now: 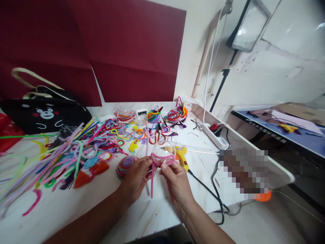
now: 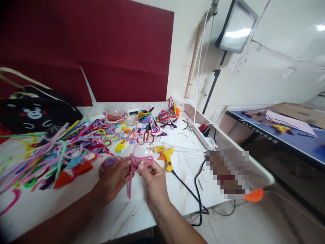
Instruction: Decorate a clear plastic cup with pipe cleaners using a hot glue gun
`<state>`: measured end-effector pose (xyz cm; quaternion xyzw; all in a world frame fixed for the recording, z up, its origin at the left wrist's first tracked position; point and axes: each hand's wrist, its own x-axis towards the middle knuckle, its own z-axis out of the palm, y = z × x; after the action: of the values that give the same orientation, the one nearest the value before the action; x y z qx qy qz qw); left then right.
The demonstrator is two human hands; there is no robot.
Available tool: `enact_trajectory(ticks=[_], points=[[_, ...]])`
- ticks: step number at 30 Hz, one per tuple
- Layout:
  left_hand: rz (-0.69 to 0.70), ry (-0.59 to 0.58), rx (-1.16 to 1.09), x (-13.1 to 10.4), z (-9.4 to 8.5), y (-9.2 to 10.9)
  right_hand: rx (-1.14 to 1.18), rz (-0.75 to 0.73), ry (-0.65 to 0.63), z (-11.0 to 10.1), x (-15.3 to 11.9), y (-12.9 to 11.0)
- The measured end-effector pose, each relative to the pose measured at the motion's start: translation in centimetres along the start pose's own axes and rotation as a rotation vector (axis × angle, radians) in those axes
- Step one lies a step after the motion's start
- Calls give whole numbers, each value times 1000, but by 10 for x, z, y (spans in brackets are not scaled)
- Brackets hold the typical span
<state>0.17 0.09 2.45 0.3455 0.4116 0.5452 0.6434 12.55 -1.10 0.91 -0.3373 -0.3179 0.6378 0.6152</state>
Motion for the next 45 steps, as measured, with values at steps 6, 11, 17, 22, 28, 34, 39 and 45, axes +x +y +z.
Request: enact_trajectory(ticks=[6,11,17,22,28,34,39,45], points=[[-3,-32,-44,2,-4,-6,61,-12,-38,5,2,2],[-20,-31,-39,4,-5,-8,63,-2,24,9,3,4],[-11,16,-27,3,-3,-7,63,5,35,16,5,7],[15,8,-18,3,-3,-4,-46,13,-32,5,3,2],[98,133,-25,3,-2,11,-738,-131,-237,-32,38,-45],[99,167,-43,1,0,16,-1485,-194,-195,6,127,-62],[131,203,-58,4,-5,17,-1621,-18,-217,34,175,-21],[128,178,-105,9,-11,17,-1689,42,-154,42,185,-7]])
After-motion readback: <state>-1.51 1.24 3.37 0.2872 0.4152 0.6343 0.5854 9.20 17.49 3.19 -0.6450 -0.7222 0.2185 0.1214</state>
